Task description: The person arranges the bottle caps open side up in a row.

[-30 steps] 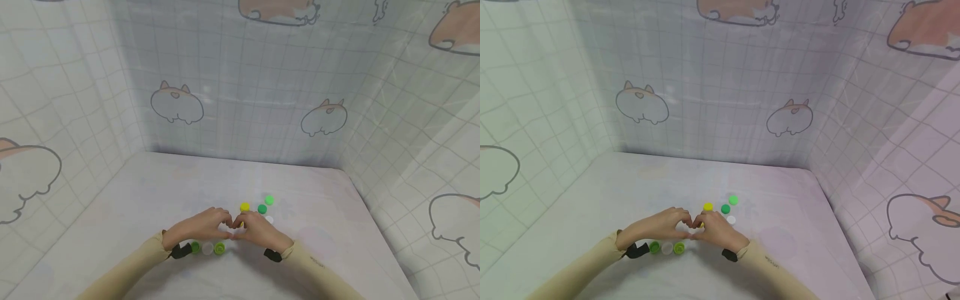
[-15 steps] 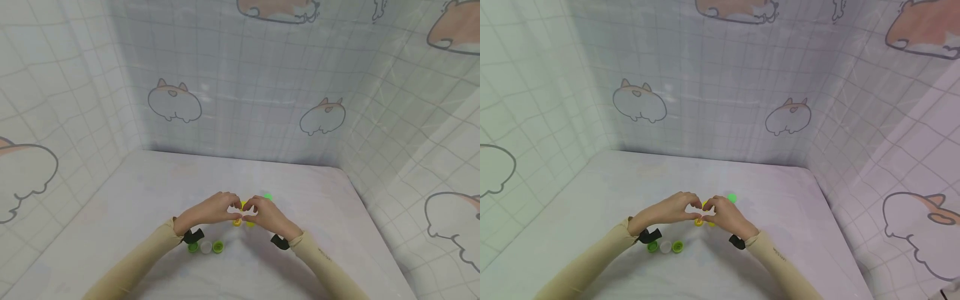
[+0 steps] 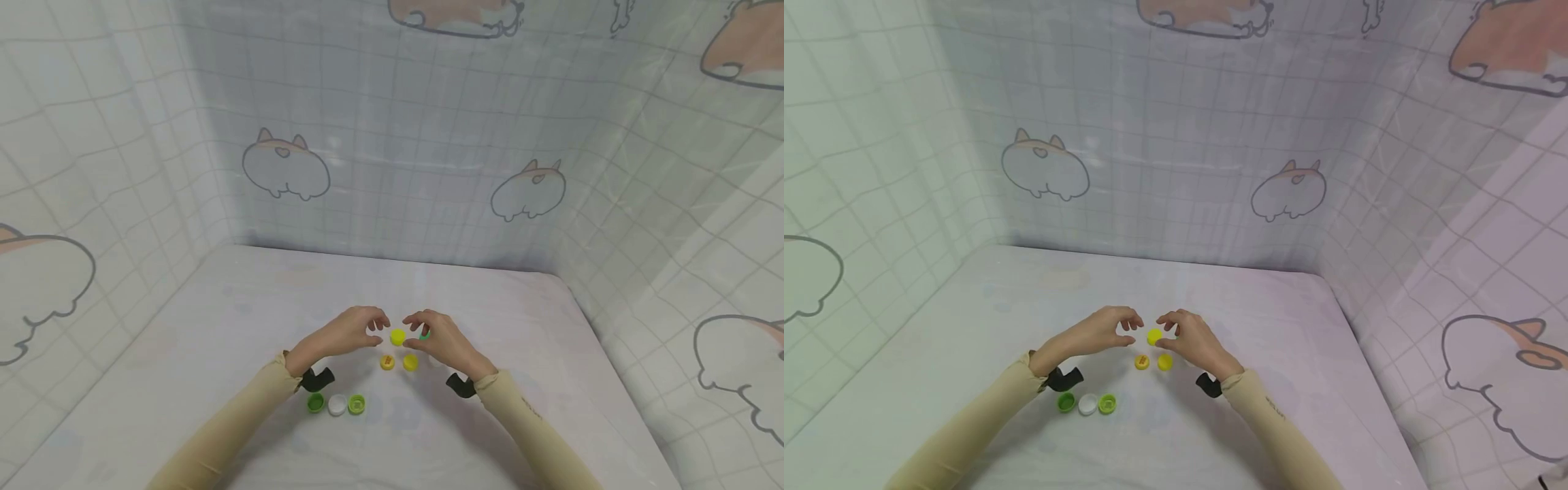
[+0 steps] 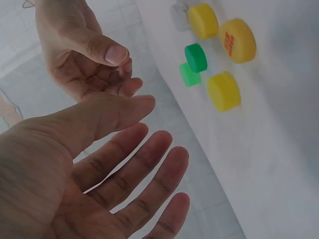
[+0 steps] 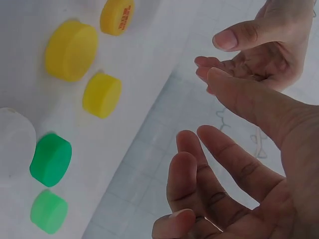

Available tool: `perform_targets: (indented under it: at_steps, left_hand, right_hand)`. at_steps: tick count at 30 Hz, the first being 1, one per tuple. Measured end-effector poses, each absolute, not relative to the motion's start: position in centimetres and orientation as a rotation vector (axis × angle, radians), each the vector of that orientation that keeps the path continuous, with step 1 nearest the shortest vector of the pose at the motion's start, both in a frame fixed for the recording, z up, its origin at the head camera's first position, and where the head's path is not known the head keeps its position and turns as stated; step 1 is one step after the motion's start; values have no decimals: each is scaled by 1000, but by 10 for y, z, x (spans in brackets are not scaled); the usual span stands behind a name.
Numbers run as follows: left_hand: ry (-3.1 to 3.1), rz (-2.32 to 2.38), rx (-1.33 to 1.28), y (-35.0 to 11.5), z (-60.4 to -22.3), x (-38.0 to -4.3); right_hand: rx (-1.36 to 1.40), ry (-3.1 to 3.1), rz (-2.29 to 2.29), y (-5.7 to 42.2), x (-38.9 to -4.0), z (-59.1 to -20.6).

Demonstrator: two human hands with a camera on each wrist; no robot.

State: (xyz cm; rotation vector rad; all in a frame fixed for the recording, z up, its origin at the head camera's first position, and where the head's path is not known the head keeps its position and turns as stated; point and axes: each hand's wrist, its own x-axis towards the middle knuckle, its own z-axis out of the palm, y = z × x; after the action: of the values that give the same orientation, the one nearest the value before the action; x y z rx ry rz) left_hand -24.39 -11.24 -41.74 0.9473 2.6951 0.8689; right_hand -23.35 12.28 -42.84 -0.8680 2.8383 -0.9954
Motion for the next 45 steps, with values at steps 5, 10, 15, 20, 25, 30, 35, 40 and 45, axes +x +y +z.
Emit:
perform_targets:
  at_steps: [5, 10, 15, 20, 25, 30, 35, 40, 45]
  left_hand:
    - [2716, 863, 910, -114, -422, -248]
    - [2720, 859, 856, -113, -426, -251]
    - [2705, 856, 833, -112, -429, -252]
    - [2704, 851, 845, -112, -433, -252]
    - [2692, 819, 840, -112, -437, -253]
    - [2666, 791, 816, -112, -440, -253]
    - [2646, 776, 800, -113, -442, -253]
    - [2624, 754, 750, -113, -445, -254]
    - [2583, 686, 719, -110, -448, -253]
  right_hand:
    - [-850, 2815, -1000, 119, -236, -431]
    - [-823, 2804, -967, 114, -239, -434]
    - [-813, 2779, -963, 109, -240, -438]
    - [-799, 2781, -906, 105, -240, -445]
    - [-792, 2793, -867, 102, -240, -449]
    - [-786, 2781, -859, 100, -240, -453]
    - [-815, 2781, -807, 95, -240, -460]
    - [-861, 2780, -764, 91, -239, -467]
    - [-926, 2807, -692, 90, -236, -469]
